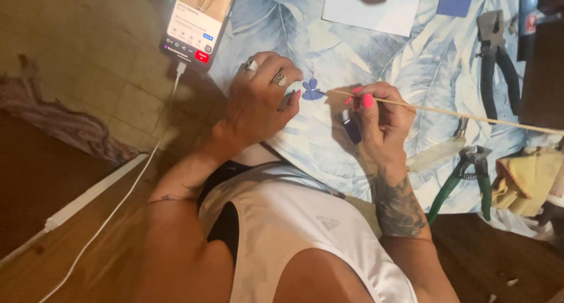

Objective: Trimming small blue mosaic tiles with pliers and placing them on a surface

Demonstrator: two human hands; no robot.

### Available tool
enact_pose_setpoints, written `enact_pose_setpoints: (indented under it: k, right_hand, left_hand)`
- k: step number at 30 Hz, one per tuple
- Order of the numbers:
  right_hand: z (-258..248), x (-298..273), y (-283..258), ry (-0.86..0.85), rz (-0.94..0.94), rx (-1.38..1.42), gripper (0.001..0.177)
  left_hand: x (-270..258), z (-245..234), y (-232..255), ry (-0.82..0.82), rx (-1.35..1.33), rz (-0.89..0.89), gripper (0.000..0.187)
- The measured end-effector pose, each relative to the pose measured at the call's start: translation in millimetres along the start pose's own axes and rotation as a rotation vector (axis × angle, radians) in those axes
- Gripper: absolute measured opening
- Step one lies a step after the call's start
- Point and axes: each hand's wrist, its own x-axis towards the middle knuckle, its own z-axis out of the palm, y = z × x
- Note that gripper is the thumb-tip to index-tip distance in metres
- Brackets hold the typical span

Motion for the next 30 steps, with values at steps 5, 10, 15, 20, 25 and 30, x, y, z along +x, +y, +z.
enact_pose_setpoints:
  k: [5, 10, 15, 20, 25, 30]
  right_hand:
    - [13, 5, 4, -0.035, -0.023, -0.007, 0.020]
    - [21, 7, 2, -0.095, -0.033, -0.080, 0.017]
    - [30, 13, -12, -0.080, -0.028, -0.097, 0.016]
    - [25, 9, 0, -0.099, -0.060, -0.105, 0.015]
    - [22, 6, 6, -0.113, -0.064, -0.115, 0.015]
    - [23, 6, 5, -0.119, -0.078, -0.124, 0.014]
  left_hand:
    - [1, -3, 13, 0.032, -0.030, -0.053, 0.023]
    - [-5, -5, 25, 0.099, -0.035, -0.100, 0.025]
    - [-11, 3, 23, 0.143, 0.016, -0.114, 0.026]
    - [-11, 4, 20, 0.134, 0.002, -0.096, 0.026]
    - [-11, 5, 20, 0.132, 0.005, -0.089, 0.025]
    - [-13, 7, 20, 0.136, -0.014, -0.087, 0.025]
